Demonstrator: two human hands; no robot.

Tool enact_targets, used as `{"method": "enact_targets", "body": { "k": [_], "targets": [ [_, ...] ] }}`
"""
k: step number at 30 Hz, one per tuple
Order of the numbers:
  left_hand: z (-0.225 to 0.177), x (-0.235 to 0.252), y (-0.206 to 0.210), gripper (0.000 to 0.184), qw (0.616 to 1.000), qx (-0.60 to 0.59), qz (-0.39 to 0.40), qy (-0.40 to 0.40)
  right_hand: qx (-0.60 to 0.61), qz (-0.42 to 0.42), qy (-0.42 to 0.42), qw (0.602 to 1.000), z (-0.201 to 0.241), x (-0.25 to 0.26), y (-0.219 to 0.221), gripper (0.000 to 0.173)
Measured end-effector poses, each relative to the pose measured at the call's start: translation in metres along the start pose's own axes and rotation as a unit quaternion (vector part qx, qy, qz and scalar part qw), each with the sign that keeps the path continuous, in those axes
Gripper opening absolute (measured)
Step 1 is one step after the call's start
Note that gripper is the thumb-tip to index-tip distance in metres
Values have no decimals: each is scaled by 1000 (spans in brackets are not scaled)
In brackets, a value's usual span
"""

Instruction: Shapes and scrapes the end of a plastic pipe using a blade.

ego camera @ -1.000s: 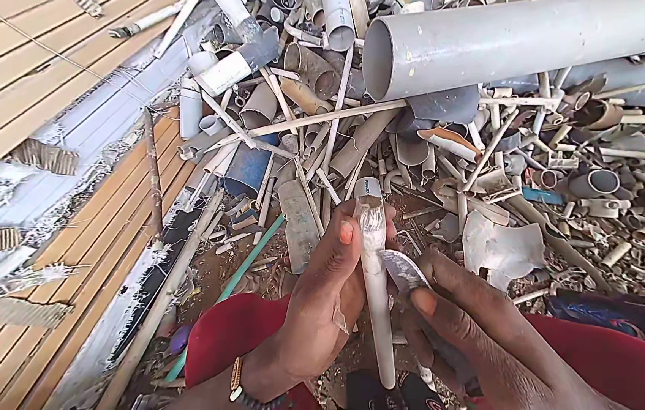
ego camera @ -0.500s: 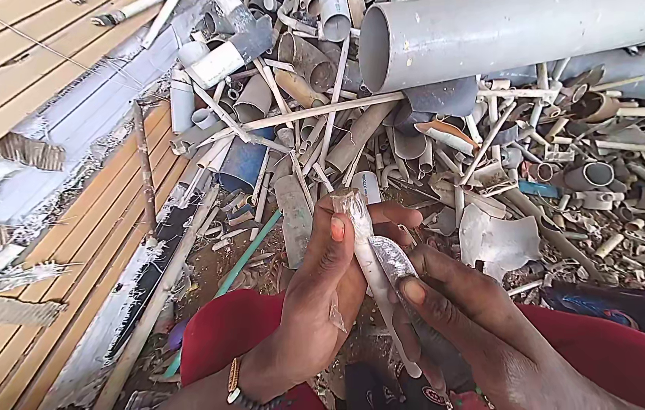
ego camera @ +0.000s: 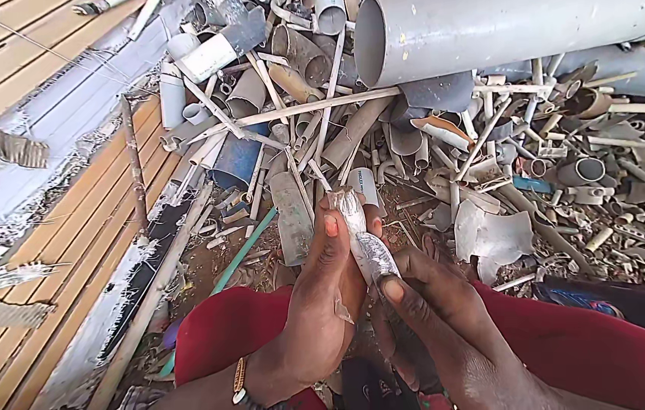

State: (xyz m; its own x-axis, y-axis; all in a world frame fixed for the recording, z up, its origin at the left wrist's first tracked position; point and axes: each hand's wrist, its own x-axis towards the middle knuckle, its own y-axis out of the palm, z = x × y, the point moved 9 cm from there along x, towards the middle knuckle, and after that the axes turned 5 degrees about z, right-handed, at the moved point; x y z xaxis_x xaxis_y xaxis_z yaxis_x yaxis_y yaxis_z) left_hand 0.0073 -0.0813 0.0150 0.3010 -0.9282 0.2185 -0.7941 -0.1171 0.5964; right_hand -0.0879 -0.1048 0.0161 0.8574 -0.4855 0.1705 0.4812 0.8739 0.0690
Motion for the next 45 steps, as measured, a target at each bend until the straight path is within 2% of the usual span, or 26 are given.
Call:
{"method": "enact_targets", "body": {
  "k": [5, 8, 15, 17, 19, 22, 24, 27, 29, 32, 36, 40, 45],
  "targets": [
    [4, -2, -2, 27, 1000, -4, -28, -4, -37, -24, -7, 999, 4, 3, -2, 17],
    [5, -1, -5, 23, 998, -13, -52, -13, -122, -47, -17, 991, 9, 4, -6, 18],
    [3, 1, -8, 13, 994, -94, -52, -1, -341, -97, -94, 930, 33, 7, -11, 22],
    [2, 3, -11, 12, 993, -101, -64, -2, -387, -111, -106, 909, 37, 9, -12, 22],
    [1, 5, -16, 15, 992, -89, -89, -19, -400, -103, -103, 905, 38, 13, -15, 24],
    [-1, 6, -20, 28, 990, 11, -121, -67, -349, -61, -77, 932, 34, 22, -20, 24],
    [-1, 5, -16, 40, 986, 96, -107, -82, -275, -29, -50, 960, 28, 26, -17, 22],
    [-3, 2, -11, 42, 985, 158, -64, -26, -169, -24, -11, 985, 20, 26, -12, 19],
    [-2, 1, -10, 43, 989, 133, -58, -13, -149, -23, -13, 988, 19, 25, -10, 20],
    [0, -2, -13, 52, 987, 113, -101, -48, -162, -8, -18, 987, 17, 23, -8, 22],
    [-1, -5, -20, 56, 981, 139, -129, -44, -150, -8, 36, 988, 7, 18, -4, 23],
    [-2, -7, -23, 53, 976, 159, -142, -52, -106, -20, 64, 992, 1, 15, -2, 22],
    [1, -6, -23, 46, 973, 190, -122, -41, -46, -36, 61, 996, 2, 16, -1, 21]
  ]
}}
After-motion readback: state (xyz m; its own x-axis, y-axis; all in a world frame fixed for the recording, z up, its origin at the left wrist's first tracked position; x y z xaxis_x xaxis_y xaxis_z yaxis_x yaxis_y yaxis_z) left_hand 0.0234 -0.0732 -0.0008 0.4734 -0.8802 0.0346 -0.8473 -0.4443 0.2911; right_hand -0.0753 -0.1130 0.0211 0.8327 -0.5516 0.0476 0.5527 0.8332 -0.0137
